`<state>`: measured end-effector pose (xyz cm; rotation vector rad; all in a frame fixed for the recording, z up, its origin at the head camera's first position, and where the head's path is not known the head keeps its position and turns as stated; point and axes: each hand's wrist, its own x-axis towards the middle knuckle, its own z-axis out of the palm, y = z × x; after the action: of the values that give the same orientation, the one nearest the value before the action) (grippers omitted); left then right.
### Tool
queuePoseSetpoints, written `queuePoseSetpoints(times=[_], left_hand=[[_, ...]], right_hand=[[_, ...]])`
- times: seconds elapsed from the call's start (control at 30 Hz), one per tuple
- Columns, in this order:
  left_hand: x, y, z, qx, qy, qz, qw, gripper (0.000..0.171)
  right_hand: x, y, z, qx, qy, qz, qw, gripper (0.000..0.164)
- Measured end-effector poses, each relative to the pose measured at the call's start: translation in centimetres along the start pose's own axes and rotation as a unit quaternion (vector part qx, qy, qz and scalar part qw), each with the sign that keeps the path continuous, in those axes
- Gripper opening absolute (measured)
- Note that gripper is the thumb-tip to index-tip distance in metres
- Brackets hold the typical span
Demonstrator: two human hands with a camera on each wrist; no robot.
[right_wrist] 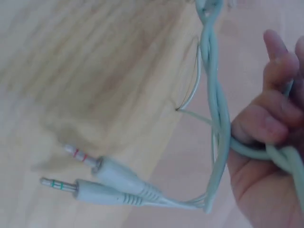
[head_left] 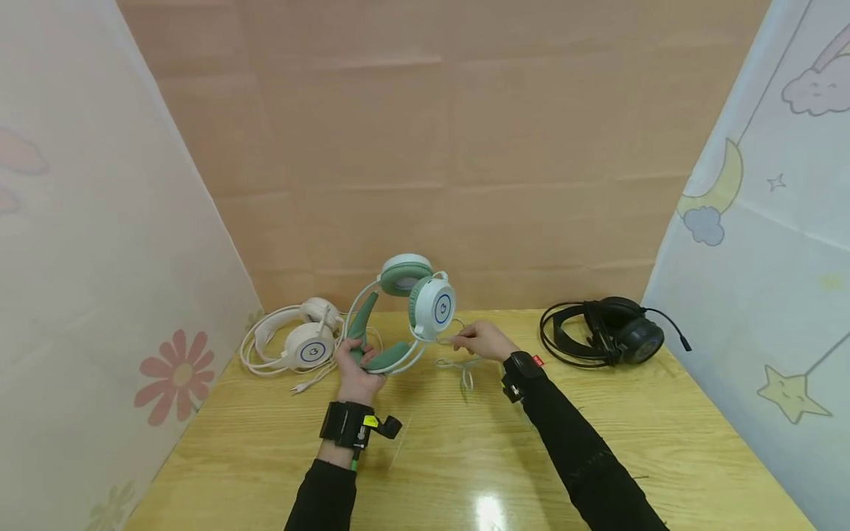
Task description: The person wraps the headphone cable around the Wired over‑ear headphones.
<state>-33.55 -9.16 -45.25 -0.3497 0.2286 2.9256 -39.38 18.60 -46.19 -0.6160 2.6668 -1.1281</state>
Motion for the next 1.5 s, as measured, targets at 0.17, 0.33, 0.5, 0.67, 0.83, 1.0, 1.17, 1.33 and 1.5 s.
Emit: queuePoseSetpoints(times=[0.17, 0.33, 0.5, 0.67, 0.83, 1.0, 1.17, 1.33, 1.5], left_hand=[[-0.2, 0.0, 0.3, -0.034, -0.011, -0.010, 0.9993, 0.030], [-0.1, 0.2, 0.3, -0.026, -0.028, -0.025, 0.9989, 0.029], [-0.1, 0.9, 0.2, 0.033, -0.054, -0.037, 0.9973, 0.012], [0.1, 1.7, -0.2, 0.115, -0.117, -0.051, 0.9850, 0.025], [0.3, 2.0, -0.5, 0.190, -0.168, -0.060, 0.9654, 0.027], [0.5, 2.2, -0.5, 0.241, -0.201, -0.045, 0.9484, 0.027], [0.5, 2.1, -0.4, 0.316, -0.236, -0.018, 0.9189, 0.027], [0.2, 1.5, -0.1, 0.387, -0.225, 0.001, 0.8942, 0.025], [-0.3, 0.5, 0.0, 0.439, -0.186, 0.032, 0.8785, 0.022]], right_hand=[[0.7, -1.2, 0.9, -0.004, -0.046, -0.025, 0.999, 0.040], [1.7, -1.1, 0.4, 0.004, 0.017, -0.014, 1.000, 0.030], [2.8, -1.3, -1.3, -0.075, 0.058, -0.030, 0.995, 0.020], [2.9, -2.5, -3.5, -0.124, 0.051, -0.073, 0.988, 0.009], [3.1, -3.3, -4.8, -0.174, 0.053, -0.114, 0.977, 0.013], [3.4, -3.9, -5.5, -0.257, 0.076, -0.044, 0.962, 0.010], [4.0, -4.2, -6.5, -0.244, 0.049, -0.048, 0.967, 0.017], [4.6, -4.7, -7.2, -0.211, 0.016, -0.088, 0.973, 0.017], [4.5, -5.6, -7.5, -0.296, 0.070, -0.087, 0.949, 0.041]])
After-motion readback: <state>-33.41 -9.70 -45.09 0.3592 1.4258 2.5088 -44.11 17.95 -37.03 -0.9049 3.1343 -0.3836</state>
